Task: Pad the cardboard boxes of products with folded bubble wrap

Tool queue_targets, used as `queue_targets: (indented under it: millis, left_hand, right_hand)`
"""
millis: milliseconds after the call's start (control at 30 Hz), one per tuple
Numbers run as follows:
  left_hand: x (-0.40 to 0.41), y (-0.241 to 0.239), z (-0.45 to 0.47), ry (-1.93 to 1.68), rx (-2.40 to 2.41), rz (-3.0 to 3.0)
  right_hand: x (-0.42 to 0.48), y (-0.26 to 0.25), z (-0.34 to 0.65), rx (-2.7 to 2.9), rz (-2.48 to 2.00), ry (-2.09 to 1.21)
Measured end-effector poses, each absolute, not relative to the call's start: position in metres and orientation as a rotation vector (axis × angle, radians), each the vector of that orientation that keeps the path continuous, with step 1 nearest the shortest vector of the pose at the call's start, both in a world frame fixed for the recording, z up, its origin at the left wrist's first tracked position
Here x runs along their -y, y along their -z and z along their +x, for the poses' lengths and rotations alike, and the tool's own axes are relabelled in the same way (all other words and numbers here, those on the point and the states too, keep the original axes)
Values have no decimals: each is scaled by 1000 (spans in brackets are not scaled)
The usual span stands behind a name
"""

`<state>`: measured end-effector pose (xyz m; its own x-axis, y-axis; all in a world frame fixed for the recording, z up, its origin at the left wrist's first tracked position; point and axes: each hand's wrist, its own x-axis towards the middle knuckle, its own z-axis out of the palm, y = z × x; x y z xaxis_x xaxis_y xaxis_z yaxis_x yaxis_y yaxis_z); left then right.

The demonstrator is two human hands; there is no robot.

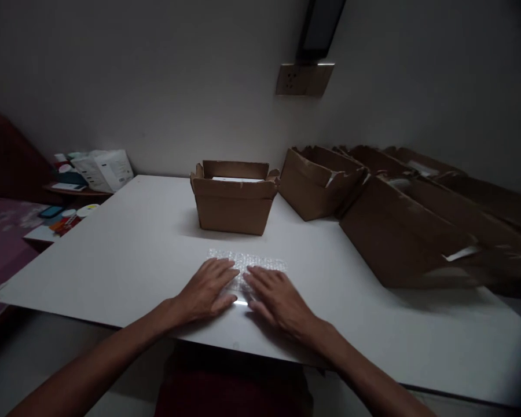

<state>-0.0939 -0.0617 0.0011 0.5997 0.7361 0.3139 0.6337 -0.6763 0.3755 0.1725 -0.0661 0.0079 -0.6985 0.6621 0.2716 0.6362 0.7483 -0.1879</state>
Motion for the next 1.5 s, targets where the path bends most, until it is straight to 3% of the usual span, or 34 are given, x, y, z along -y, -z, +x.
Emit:
queue_targets:
  millis: [300, 567, 700, 900, 1067, 1167, 1333, 1500]
  left_hand:
    - [60, 28, -122, -616, -1118, 2549]
    - [18, 17, -112, -620, -1139, 2611]
    - [23, 7, -112, -703, -1204, 2575]
    - [116, 1, -98, -721, -890, 2373]
    - [142, 19, -77, -1067, -1310, 1980]
    - [135, 28, -72, -1179, -1461, 1800]
    - [133, 36, -73, -1304, -1657, 1987]
    - [129, 39, -75, -1158, -1716, 2081]
  right_hand:
    - [68, 9, 260, 2625, -1202, -30]
    - [73, 5, 203, 2652, -964, 87]
    - [102, 0, 174, 2641, -859, -89]
    - [111, -10, 141, 2550, -920, -389]
    - [100, -16, 148, 2352, -943, -893]
    - [90, -8, 157, 2288, -1079, -1016]
    - [72, 18, 146, 2228, -1155, -857]
    - [79, 10, 143, 2302, -1024, -236]
